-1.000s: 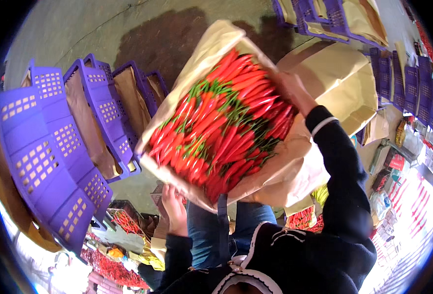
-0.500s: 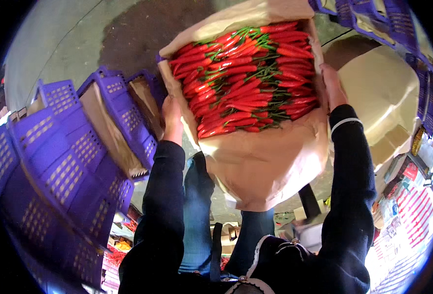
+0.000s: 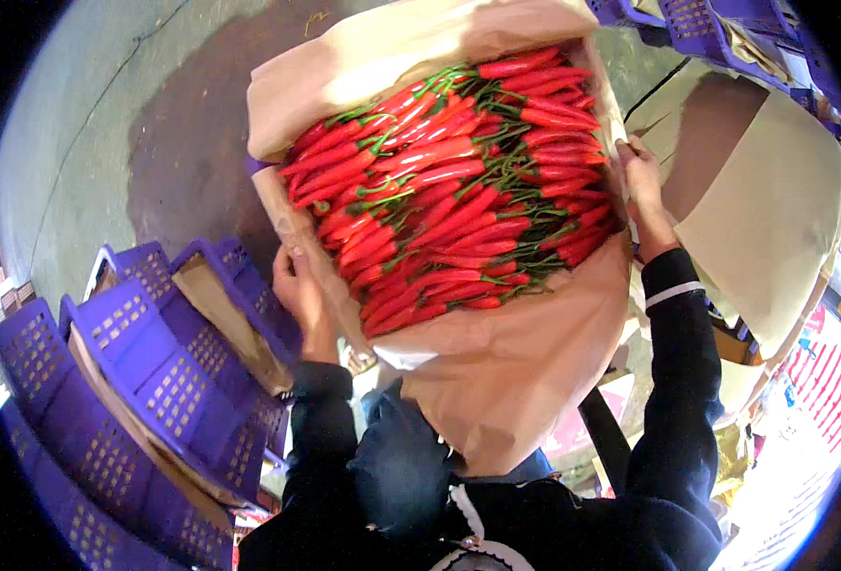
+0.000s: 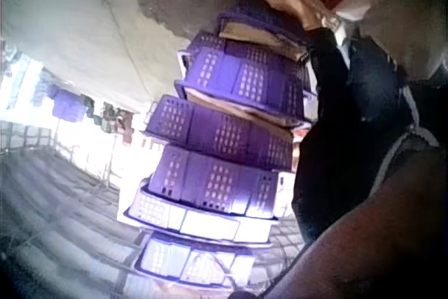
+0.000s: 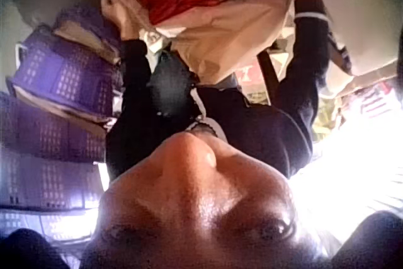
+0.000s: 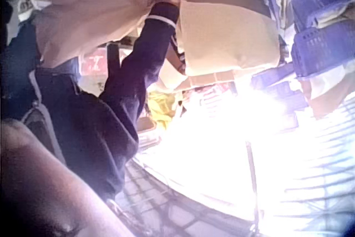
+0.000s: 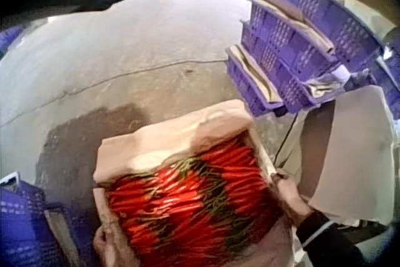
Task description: The person sits on the floor and sorts red chili peppers from a large pile into cardboard boxes lined with paper. They pick up handfuls of peppers, inspect them, and place them into the boxes. The person also uses a digital scale to weigh a box of peppers.
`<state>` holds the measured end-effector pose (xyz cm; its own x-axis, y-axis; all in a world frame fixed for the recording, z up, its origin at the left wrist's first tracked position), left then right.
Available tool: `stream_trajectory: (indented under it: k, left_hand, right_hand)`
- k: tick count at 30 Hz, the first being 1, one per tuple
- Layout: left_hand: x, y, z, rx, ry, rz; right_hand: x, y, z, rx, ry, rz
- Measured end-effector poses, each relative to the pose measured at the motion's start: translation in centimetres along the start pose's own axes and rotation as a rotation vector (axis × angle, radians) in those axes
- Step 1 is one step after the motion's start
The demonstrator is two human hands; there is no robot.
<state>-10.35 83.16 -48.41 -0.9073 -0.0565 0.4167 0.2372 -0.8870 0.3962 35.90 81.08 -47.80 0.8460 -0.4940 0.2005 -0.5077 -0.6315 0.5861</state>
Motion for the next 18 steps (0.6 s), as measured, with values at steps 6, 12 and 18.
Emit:
stream_trajectory:
  k: [6,12,18]
  left_hand:
    - [-1.0,-6.8,4.0,-0.089,-0.114,-0.057]
    - [2.8,-8.9,1.8,-0.063,0.188,-0.173]
    - [6.3,-4.7,-6.9,0.543,0.555,-0.469]
  right_hand:
    - [-0.4,-5.4,-1.0,0.278,0.207,-0.080]
    - [-1.5,-3.9,-0.4,0.273,-0.002,-0.224]
    - [5.4,2.5,7.1,-0.190,-0.249,-0.327]
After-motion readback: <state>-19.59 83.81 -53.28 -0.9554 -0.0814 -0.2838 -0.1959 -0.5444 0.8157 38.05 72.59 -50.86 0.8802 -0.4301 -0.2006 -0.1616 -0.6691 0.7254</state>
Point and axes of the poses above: each hand's wrist, its own y-axis away from the middle knuckle, its own x-axis out of the back of the hand, z = x × y, the point moved 1 cm from there along -y, towards the middle knuckle, and after that the axes turned 13 degrees about -z, right-handed, at the moved point
